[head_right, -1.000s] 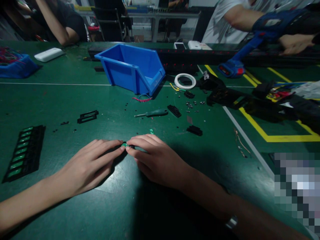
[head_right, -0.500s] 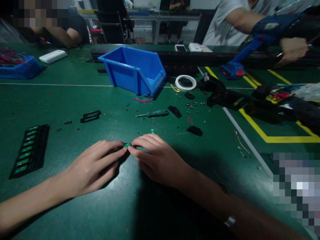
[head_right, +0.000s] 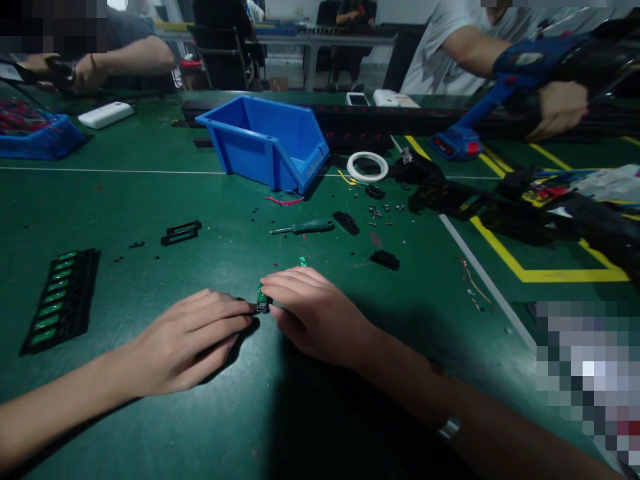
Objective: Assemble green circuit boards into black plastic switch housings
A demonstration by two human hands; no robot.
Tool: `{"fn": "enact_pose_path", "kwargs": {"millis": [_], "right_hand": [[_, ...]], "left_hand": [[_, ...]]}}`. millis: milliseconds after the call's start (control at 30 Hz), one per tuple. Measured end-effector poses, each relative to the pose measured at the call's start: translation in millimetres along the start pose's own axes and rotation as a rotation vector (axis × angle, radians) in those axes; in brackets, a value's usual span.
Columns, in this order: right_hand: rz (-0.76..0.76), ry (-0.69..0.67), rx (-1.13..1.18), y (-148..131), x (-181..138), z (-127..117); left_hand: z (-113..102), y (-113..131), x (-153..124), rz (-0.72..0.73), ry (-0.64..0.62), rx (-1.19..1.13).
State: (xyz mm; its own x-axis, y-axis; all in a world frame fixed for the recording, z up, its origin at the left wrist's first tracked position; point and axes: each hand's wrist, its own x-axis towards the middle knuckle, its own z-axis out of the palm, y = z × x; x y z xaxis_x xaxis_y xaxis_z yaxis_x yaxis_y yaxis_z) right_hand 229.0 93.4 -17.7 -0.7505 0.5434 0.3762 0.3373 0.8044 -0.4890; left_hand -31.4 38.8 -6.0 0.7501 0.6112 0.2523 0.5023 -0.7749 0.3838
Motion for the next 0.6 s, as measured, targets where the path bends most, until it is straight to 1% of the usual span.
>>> {"fn": "enact_pose_path", "kwargs": {"millis": [167,267,367,433,533,600], "right_hand": [[0.096,0.035,-0.038,-2,1,1],[0.113,0.028,-0.035,-1,2,2],[0.087,0.004,-0.015,1,3,3],[0.053,-0.022,0.002,4,3,4],[-0.013,-0.080,0.017,7,1,3],[-0.029,-0.097,0.014,8,-1,3]], "left_hand": [[-1,0,1,0.018,-0.023,-0.025],[-2,-1,2,-0.017,0.030,-0.042],[-3,-2,6,-0.120,0.135,-0.063],[-3,-3,9,-0.174,0.171,-0.073],[-1,-4,12,-0.184,0.137,-0.087],[0,-3,13,-0.183,0.116,-0.104]]}}
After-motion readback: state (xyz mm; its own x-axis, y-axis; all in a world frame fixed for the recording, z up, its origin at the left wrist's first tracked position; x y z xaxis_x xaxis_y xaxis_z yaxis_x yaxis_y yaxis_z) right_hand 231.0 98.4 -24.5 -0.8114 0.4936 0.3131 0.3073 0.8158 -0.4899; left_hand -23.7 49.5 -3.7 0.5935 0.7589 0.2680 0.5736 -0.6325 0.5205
